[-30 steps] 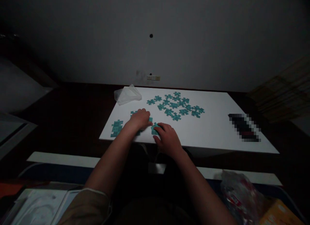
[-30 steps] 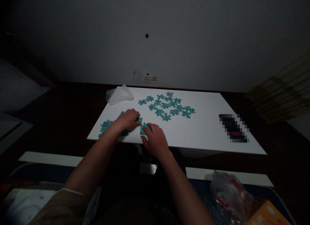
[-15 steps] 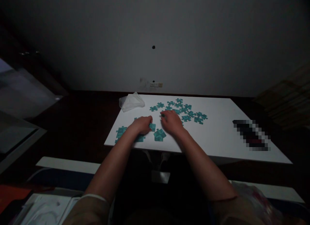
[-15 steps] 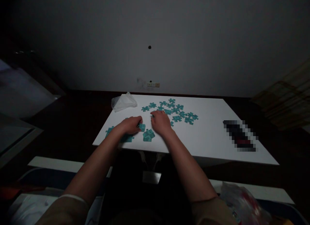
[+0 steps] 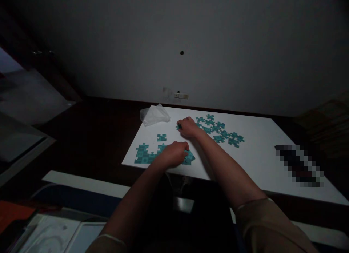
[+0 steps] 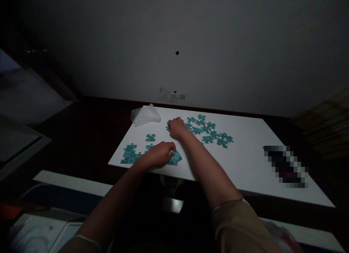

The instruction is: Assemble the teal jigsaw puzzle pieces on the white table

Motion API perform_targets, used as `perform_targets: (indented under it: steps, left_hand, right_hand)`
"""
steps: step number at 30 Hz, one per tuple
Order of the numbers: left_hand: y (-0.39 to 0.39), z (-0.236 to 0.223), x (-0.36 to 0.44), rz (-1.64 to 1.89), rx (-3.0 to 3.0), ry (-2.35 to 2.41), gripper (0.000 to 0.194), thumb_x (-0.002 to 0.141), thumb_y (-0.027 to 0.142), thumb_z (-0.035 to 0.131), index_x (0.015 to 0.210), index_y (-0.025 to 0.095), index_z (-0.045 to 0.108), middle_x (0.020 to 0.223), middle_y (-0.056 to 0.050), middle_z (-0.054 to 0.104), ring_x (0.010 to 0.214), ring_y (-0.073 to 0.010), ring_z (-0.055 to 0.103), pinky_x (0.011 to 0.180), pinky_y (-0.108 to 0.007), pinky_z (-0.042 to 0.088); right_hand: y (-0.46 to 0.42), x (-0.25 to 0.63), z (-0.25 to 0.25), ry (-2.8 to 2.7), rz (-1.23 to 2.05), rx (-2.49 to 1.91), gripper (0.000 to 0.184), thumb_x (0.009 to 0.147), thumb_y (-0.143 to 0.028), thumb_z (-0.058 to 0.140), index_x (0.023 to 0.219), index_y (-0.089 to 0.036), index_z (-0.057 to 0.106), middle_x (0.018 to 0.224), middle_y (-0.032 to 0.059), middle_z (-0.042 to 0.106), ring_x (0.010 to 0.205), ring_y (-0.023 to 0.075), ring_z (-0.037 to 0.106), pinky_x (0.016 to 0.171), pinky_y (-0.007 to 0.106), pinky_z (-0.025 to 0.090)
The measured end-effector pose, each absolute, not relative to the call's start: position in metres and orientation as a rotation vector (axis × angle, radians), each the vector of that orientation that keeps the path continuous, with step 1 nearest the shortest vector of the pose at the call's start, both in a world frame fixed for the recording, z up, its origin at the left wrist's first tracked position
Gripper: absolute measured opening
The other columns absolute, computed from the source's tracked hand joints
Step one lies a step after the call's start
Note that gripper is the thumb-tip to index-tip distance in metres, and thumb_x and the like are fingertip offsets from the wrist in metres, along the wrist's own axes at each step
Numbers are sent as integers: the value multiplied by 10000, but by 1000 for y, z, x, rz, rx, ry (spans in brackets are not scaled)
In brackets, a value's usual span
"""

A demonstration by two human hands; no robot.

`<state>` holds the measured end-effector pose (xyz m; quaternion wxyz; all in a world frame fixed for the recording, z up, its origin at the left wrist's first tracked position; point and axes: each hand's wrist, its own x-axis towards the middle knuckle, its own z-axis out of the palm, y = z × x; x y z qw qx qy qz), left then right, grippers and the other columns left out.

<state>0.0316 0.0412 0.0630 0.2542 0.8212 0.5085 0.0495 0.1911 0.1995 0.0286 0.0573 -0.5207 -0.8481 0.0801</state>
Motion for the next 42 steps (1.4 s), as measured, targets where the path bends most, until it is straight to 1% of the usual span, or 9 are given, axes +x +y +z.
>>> perform_targets:
  steps: [7,10,14,17,19,25,33,37,42]
  left_hand:
    - [34,54,35,246,2317,1445,253,1084,175,645,1256,216,826,1360,-173,800,1318,-377,714,1116,-478,565]
    - [34,43,30,548,2225,1419,200,1057,174,677,1188,231,817,1296,-143,787,1258,-354,722,1139,-479,559]
    - [38,24,30,1255,1686,1374,90,1045,259,726,1119,242,775,1166,-93,768,1142,-296,725,1087,-440,577]
    - [41,14,45,1508,1087,1211,274,1018,454,825,1199,256,768,1093,-61,751,988,-251,707,889,-370,579]
    - [40,11,60,1510,883,1028,422,936,518,916,1249,265,792,1125,-60,773,982,-238,713,826,-334,557]
    - [33,11,86,1453,809,851,455,728,394,1049,1135,241,913,1291,-84,870,1309,-307,742,1095,-372,570]
    - [28,22,96,1329,561,628,424,821,272,1029,1210,227,869,1157,-67,873,989,-205,814,855,-277,631]
    - [26,24,106,1328,449,578,336,900,181,961,1193,258,817,1188,-58,867,1102,-199,844,938,-262,669]
    - [26,22,106,1309,427,717,426,916,208,930,1321,231,803,945,-15,791,793,-151,764,747,-263,631]
  right_hand:
    - [184,208,29,-2552,356,-1567,685,958,-91,788,1635,-185,750,1580,232,720,1333,338,737,1186,445,554]
    - [172,219,31,-2377,454,-1422,655,913,-10,722,1547,-156,799,1525,208,753,1323,304,743,1208,426,549]
    - [140,232,26,-1886,769,-1276,402,961,-141,765,1346,-189,873,1326,151,852,1125,273,802,1110,460,625]
    - [106,232,18,-1615,1000,-1135,402,944,-273,841,1341,-219,869,1280,120,874,1032,266,829,1008,451,676]
    - [84,228,15,-1588,1056,-1047,406,938,-296,840,1340,-252,866,1268,94,886,1108,286,838,1038,460,682]
    - [45,234,21,-1842,623,-1109,378,1001,-270,740,1365,-288,843,1345,101,850,1295,344,753,1212,553,612]
    - [40,240,7,-1821,583,-1062,434,1199,-403,522,1541,-288,764,1489,159,653,1484,335,639,1365,573,514]
    - [43,236,0,-1860,592,-1088,495,1221,-347,459,1640,-312,720,1617,142,653,1577,299,591,1399,543,474]
    - [43,264,10,-1829,292,-1604,502,1216,-269,458,1629,-224,740,1600,176,744,1501,338,628,1334,528,479]
